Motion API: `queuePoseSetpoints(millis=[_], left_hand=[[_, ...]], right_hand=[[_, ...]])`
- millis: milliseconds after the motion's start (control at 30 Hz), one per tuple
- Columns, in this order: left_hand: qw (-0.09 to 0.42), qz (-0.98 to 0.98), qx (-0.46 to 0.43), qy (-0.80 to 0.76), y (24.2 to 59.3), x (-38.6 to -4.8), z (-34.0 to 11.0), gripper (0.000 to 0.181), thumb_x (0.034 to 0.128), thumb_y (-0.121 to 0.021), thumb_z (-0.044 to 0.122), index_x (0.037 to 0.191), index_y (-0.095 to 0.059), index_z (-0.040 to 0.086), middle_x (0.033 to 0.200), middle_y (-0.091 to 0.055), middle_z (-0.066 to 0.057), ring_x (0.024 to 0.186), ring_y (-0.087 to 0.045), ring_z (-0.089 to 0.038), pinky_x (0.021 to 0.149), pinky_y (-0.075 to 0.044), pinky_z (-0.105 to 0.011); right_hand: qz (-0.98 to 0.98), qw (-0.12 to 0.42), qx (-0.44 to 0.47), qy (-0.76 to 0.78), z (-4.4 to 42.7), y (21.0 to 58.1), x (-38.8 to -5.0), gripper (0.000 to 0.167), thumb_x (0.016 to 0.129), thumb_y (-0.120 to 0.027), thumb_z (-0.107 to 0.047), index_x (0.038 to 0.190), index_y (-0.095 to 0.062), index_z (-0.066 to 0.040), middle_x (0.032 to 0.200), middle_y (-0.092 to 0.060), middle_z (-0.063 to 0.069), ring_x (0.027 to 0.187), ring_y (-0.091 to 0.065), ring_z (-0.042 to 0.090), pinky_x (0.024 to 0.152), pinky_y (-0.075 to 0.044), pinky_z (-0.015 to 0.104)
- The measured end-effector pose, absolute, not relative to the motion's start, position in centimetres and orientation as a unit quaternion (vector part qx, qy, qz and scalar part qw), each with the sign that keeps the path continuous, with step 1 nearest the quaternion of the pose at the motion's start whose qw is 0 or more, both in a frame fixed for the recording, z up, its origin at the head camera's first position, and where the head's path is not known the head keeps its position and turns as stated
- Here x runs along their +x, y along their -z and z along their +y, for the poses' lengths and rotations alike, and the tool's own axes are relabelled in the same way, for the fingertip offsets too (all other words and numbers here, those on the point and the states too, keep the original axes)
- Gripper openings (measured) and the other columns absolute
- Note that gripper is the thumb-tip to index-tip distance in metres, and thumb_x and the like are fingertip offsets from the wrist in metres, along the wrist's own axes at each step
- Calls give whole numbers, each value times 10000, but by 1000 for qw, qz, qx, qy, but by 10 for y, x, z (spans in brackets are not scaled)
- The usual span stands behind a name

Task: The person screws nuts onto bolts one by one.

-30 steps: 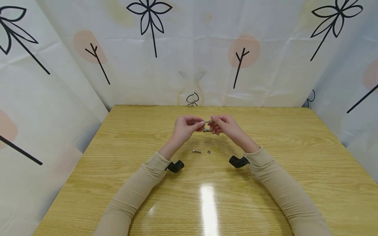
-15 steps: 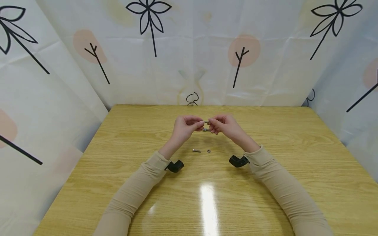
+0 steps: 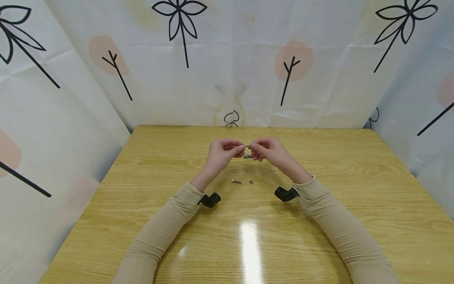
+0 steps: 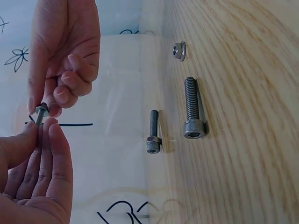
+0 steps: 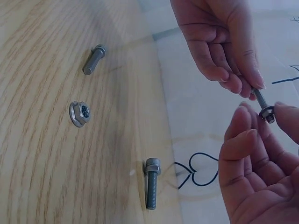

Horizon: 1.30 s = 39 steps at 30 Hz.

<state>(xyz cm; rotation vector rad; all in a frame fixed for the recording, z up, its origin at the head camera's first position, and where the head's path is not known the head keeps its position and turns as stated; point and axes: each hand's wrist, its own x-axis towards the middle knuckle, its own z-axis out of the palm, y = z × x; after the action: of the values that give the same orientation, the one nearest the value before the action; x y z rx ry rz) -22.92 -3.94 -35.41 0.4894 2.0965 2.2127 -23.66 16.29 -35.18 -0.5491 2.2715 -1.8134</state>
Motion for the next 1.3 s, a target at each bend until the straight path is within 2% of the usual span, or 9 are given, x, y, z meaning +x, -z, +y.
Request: queuePoseSetpoints(millis=[133,333,433,567,767,933,1033,1167,1300], left_hand=[[18,677,156,-719,362,-236,-38,200,875,-691,34,1009,-684,-114,920,-669,-292,814,-692,-325,758,-603,-391],[15,678,154,-719,366,-240,-39,186,868,-709,64,985,-698,-81,908,-674,-279,792,-698,-295,746,-606,-380],[24,674,150,-723,365,-243,-41,174,871,-706,54,985,-698,-77,880,-690,-236,775,-702,-261,759,-602,-398],[33,674,147,-723,363,-245,-43,162,874,-703,52,984,-699,-67,865,-702,-191,773,-705,-249,786,-592,-432],[29,687,157,-709,356,-245,-42,157,879,-696,50,988,-699,-64,894,-702,-197,799,-704,-286,774,-599,-405],[27,682,157,-714,352,-248,-39,162,876,-698,44,985,-694,-77,871,-699,-210,778,-705,-268,756,-604,-385],[30,682,157,-713,351,-249,-38,176,875,-700,52,988,-694,-83,871,-702,-199,800,-701,-303,752,-605,-378],[36,686,159,-709,352,-250,-39,193,874,-699,56,999,-692,-91,897,-703,-201,830,-694,-342,759,-602,-389],[43,683,152,-713,354,-250,-39,200,874,-697,49,1009,-686,-98,905,-704,-198,840,-690,-356,760,-602,-390]], right_hand=[[761,107,-185,613,161,352,-238,368,1009,-520,-266,1106,-576,84,928,-617,207,832,-610,369,725,-567,444],[733,100,-192,645,161,352,-238,319,959,-596,-81,1223,-524,84,1060,-629,253,907,-652,314,876,-526,536],[736,96,-190,642,159,351,-238,274,953,-602,-69,1178,-558,82,1049,-634,258,890,-658,278,863,-544,503],[756,89,-180,623,157,348,-240,256,968,-598,-165,1110,-611,48,988,-641,254,838,-647,287,808,-552,515],[770,101,-160,609,157,345,-242,439,1006,-507,-339,1056,-609,85,889,-629,175,782,-609,301,651,-553,358],[741,102,-176,640,162,343,-243,345,969,-602,-221,1198,-549,31,1058,-597,294,868,-636,268,845,-539,508],[730,94,-191,650,163,344,-243,317,933,-647,-119,1196,-557,35,1106,-580,337,898,-649,280,896,-491,583],[731,83,-197,647,162,347,-245,282,943,-627,-103,1130,-582,103,1022,-620,310,835,-663,251,839,-523,571],[751,84,-188,627,161,350,-246,345,976,-588,-195,1058,-600,140,880,-654,210,742,-648,213,713,-579,454]])
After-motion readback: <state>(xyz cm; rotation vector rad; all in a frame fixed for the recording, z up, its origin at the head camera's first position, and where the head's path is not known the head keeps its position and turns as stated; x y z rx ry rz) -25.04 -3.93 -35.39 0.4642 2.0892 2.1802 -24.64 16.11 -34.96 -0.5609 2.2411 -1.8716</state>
